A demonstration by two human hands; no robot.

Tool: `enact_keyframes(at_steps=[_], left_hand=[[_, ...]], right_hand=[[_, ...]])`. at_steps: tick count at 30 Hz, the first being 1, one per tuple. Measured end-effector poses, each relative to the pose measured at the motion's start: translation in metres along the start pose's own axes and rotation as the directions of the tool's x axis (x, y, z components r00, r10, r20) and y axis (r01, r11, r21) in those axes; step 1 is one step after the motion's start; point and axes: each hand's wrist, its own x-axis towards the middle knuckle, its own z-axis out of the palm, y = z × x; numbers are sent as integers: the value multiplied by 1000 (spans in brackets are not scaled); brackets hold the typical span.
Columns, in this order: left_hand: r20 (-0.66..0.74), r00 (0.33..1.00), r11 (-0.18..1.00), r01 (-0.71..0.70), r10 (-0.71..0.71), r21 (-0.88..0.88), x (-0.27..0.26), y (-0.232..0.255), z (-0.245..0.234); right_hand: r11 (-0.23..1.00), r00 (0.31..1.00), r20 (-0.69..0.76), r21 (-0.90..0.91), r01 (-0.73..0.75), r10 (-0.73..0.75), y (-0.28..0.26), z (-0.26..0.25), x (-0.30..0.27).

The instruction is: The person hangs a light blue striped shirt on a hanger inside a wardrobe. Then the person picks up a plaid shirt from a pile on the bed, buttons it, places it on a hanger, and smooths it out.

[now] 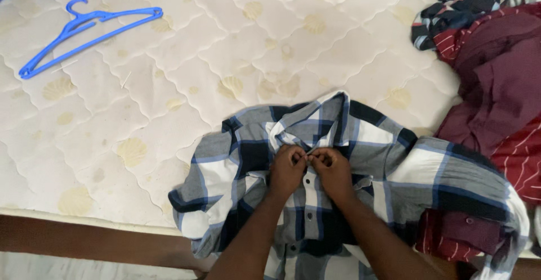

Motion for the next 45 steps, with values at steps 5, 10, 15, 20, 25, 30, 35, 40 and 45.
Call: enact_keyframes(at_steps=[5, 10, 15, 20, 25, 30, 35, 40, 45], left_hand=[[49, 995, 996, 84, -85, 23, 4, -5, 3], [85, 981, 983, 170, -175, 64, 2, 9, -4], [115, 966, 971, 236, -230, -42, 1, 5, -1], [137, 979, 978, 166, -148, -129, 4, -14, 4], [131, 985, 982, 128, -110, -139, 2, -11, 1], [90, 996, 996, 20, -13, -87, -1, 22, -12], [13, 986, 985, -165, 165, 43, -17, 73, -35], [74, 995, 950, -82, 62, 301, -36, 103, -48], [182, 979, 906, -162, 97, 390, -47, 109, -52]], right_hand=[[996, 998, -7, -74, 55, -56, 8, 3, 3], [994, 1000, -13, -114, -5, 3, 10, 5, 5], [997, 999, -51, -76, -8, 4, 10, 10, 6], [997, 999, 7, -59, -44, 45, 9, 0, 6], [999, 998, 44, 9, -34, 34, 11, -3, 7], [998, 995, 99, 69, 8, -15, -8, -14, -5], [992, 987, 121, 53, -111, 104, -67, -32, -21], [976, 993, 92, -192, 97, -80, -97, -46, -47], [832, 948, 110, -458, 314, -297, -99, -44, -66]])
